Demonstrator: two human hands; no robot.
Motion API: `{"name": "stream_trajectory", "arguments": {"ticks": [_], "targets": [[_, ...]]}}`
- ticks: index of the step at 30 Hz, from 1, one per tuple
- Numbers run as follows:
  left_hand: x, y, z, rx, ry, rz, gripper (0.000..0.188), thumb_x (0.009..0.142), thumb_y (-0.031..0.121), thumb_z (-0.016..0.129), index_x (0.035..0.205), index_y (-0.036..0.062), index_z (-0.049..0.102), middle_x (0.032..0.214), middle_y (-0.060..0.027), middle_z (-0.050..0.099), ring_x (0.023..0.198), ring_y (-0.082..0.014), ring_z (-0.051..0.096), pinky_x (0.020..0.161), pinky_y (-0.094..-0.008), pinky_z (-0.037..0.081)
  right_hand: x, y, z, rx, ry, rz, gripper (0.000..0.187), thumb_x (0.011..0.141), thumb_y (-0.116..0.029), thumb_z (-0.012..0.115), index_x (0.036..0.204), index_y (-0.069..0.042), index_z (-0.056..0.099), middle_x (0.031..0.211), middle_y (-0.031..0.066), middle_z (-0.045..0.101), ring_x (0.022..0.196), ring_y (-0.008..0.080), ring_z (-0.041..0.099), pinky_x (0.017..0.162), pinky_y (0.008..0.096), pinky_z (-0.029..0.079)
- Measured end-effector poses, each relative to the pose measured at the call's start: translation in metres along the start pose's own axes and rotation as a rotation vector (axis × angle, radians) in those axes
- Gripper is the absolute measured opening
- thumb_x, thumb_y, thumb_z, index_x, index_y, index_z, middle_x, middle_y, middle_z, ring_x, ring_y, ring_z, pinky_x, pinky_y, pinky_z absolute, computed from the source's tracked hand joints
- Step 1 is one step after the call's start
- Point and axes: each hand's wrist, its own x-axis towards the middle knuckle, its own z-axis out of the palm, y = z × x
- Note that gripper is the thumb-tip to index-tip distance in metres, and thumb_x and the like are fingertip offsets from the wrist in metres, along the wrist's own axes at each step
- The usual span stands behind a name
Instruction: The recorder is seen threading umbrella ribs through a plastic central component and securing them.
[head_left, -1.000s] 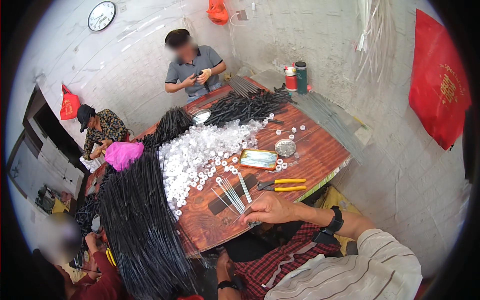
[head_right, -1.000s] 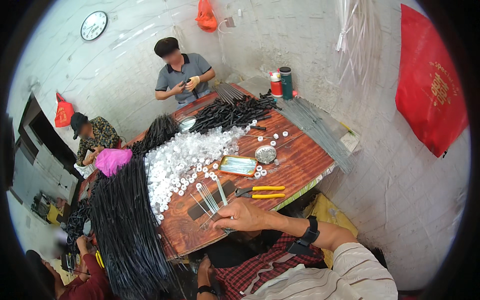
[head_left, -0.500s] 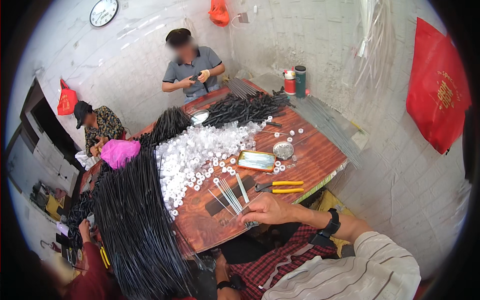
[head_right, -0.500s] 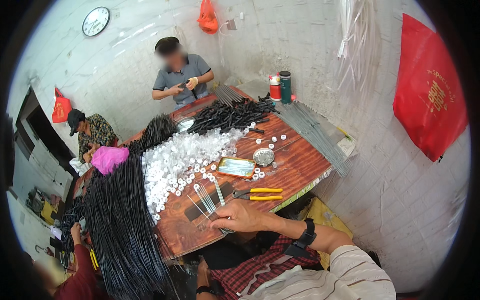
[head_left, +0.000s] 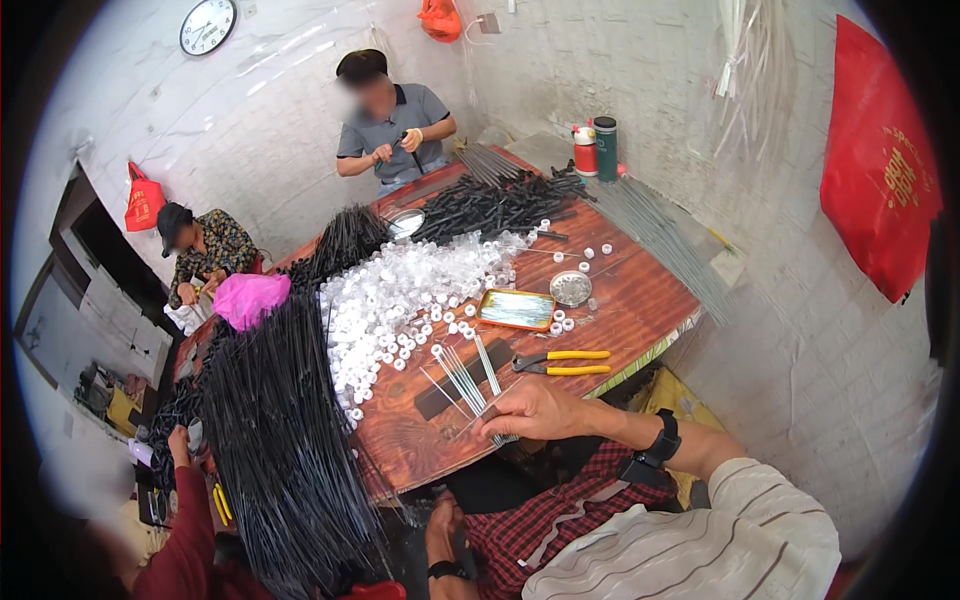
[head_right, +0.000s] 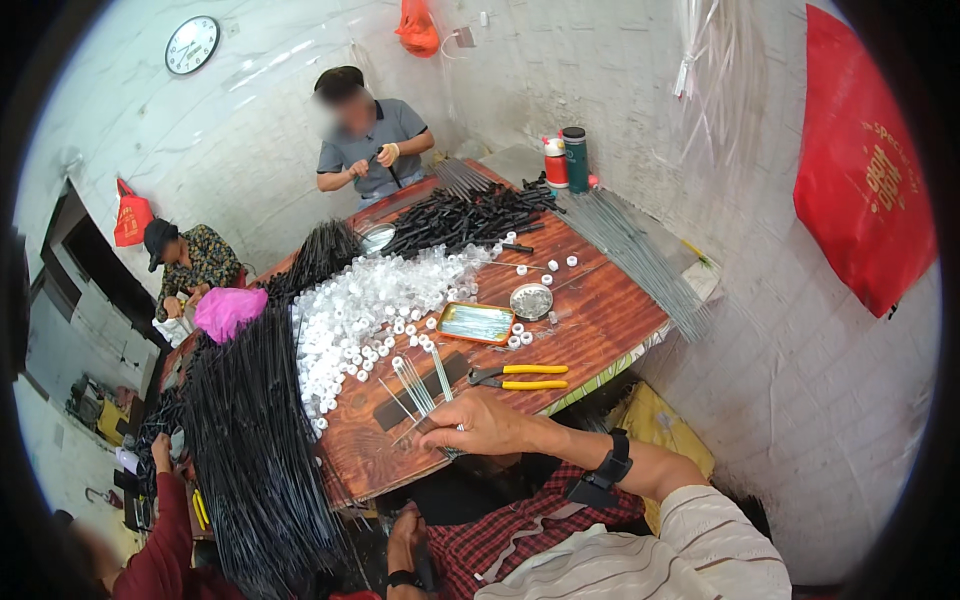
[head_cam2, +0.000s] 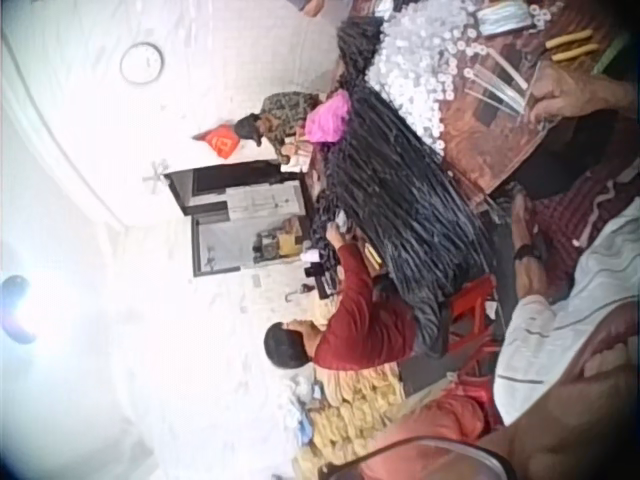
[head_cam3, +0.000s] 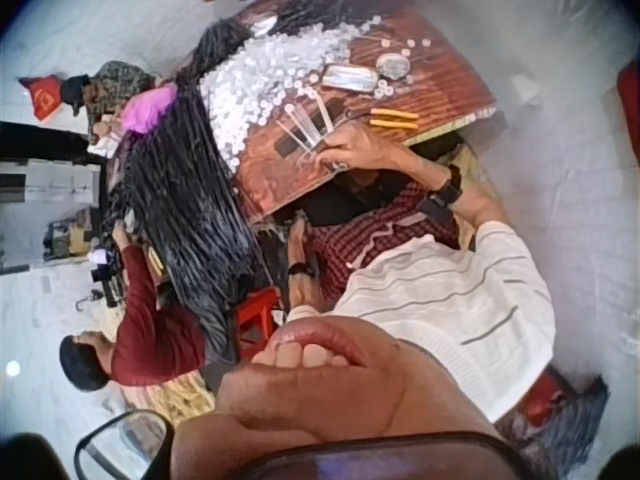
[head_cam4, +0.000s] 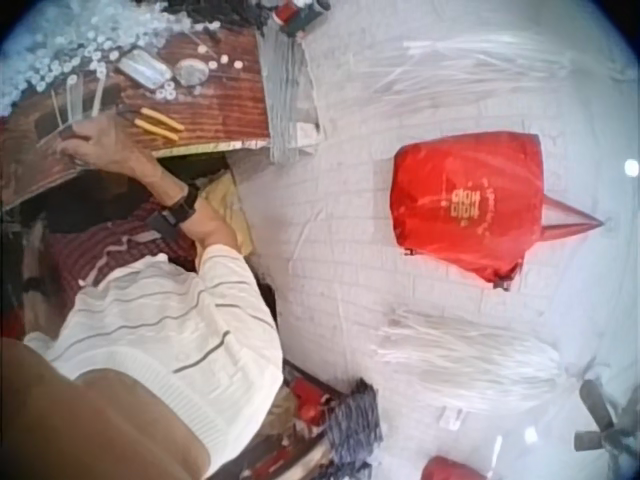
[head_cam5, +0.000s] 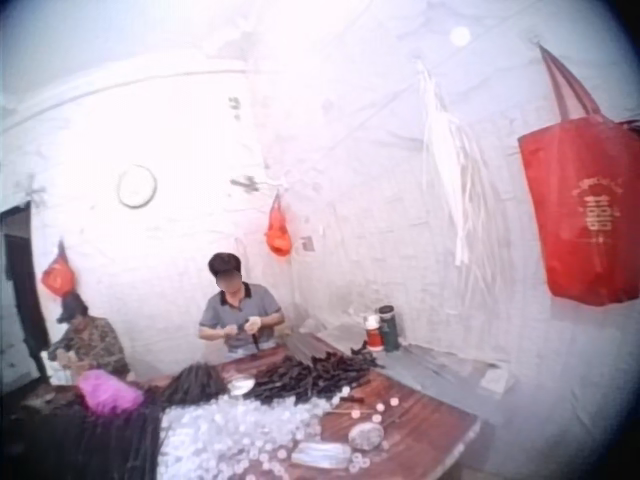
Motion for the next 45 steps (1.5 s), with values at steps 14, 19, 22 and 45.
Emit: {"name": "stream_trajectory", "arguments": {"ticks": [14,19,22,45], "targets": [[-0.270,0.209,0.206,0.576,-0.176,0.738,0.035,0.083,0.008,0.072,0.116,-0.0025,0.065,0.110,-0.0139,0.066,0.102,-0.0228,0.065,0.090,-0.0315,0.050,0.005,0.018,-0.008,-0.182,0.014,-0.077,0.018,0.085,-0.022,0.070,0.083,-0.004,0.070,0.067,0.0136,0.064,0.057,0.0265,0.062,0.055,0.0360,0.046],[-0.243,0.218,0.271,1.166,0.031,1.243,0.090,0.066,0.029,0.086,0.138,0.0010,0.040,0.135,-0.0206,0.045,0.127,-0.0404,0.042,0.106,-0.0469,0.037,-0.004,0.007,-0.004,-0.056,0.050,-0.095,0.020,0.084,-0.020,0.071,0.097,-0.006,0.074,0.073,0.0126,0.069,0.059,0.0233,0.064,0.056,0.0329,0.047],[-0.201,0.204,0.275,1.273,0.030,1.229,0.085,0.067,0.032,0.084,0.135,0.0004,0.042,0.133,-0.0236,0.046,0.127,-0.0421,0.041,0.106,-0.0478,0.036,-0.006,0.000,-0.007,-0.189,0.003,-0.108,0.021,0.084,-0.022,0.072,0.095,-0.005,0.074,0.069,0.0129,0.066,0.056,0.0246,0.061,0.054,0.0341,0.045],[-0.159,0.232,0.283,1.151,-0.079,1.330,0.064,0.071,0.025,0.081,0.128,0.0075,0.058,0.155,-0.0167,0.028,0.138,-0.0444,0.030,0.107,-0.0525,0.037,-0.001,0.004,-0.008,-0.081,-0.080,-0.163,0.021,0.082,-0.025,0.069,0.092,-0.008,0.075,0.077,0.0165,0.067,0.067,0.0337,0.064,0.060,0.0407,0.047]]}}
